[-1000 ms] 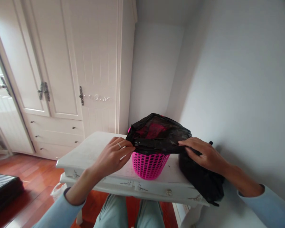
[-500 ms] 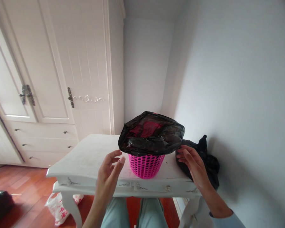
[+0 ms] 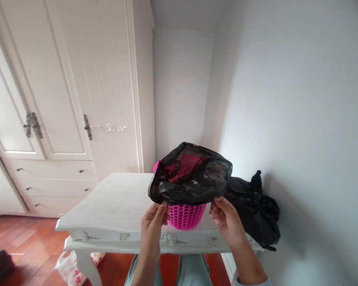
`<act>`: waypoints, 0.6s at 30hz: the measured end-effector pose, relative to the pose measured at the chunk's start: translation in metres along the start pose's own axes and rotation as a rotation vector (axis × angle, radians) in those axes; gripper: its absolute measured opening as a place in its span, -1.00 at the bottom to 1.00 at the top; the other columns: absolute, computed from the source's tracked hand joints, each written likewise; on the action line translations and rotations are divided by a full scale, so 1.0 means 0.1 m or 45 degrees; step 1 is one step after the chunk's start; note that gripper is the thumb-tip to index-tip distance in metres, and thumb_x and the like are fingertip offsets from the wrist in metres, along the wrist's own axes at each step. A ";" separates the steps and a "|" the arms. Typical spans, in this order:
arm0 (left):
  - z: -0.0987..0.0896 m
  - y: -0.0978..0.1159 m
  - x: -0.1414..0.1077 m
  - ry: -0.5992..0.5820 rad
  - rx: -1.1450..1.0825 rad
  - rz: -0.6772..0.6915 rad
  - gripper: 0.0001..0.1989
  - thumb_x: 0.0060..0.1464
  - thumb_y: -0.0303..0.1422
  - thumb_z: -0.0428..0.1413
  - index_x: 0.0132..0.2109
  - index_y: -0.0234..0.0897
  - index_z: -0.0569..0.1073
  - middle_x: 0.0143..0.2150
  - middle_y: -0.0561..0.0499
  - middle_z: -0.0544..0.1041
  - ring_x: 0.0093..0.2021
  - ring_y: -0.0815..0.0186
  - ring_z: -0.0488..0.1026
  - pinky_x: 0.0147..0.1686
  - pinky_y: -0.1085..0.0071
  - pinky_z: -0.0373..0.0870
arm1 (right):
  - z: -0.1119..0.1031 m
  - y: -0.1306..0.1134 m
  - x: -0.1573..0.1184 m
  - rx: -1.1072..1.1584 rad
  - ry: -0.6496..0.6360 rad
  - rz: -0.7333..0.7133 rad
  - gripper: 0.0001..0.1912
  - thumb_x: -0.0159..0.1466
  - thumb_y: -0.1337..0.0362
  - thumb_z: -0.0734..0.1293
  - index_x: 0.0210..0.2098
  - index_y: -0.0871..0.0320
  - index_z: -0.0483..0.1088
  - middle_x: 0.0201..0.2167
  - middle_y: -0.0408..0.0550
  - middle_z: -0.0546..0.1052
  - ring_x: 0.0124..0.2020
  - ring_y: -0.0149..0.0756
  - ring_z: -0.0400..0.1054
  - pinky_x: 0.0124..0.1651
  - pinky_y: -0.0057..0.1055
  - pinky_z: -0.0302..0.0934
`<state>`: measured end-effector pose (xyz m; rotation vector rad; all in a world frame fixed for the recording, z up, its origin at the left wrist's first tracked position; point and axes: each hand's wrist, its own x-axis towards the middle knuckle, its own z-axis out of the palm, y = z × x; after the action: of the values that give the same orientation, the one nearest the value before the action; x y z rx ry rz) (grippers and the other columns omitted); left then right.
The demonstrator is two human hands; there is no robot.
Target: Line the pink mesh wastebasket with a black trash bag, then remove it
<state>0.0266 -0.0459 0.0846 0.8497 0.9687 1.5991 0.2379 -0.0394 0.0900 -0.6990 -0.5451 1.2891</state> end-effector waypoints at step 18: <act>-0.32 0.08 -0.11 0.438 0.292 0.504 -0.45 -0.06 0.03 0.31 -0.02 -0.23 0.51 -0.08 -0.05 0.58 -0.18 0.32 0.47 -0.24 0.48 0.42 | -0.91 0.28 -0.22 -0.150 0.280 0.019 -0.42 -0.28 0.09 0.70 -0.30 0.17 0.55 -0.57 -0.18 0.44 -0.59 -0.50 0.24 -0.56 -0.56 0.17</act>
<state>-0.0025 -0.0627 0.0777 0.9871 1.3050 2.0466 0.2794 -0.0725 0.0079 -0.9319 -0.4387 1.1832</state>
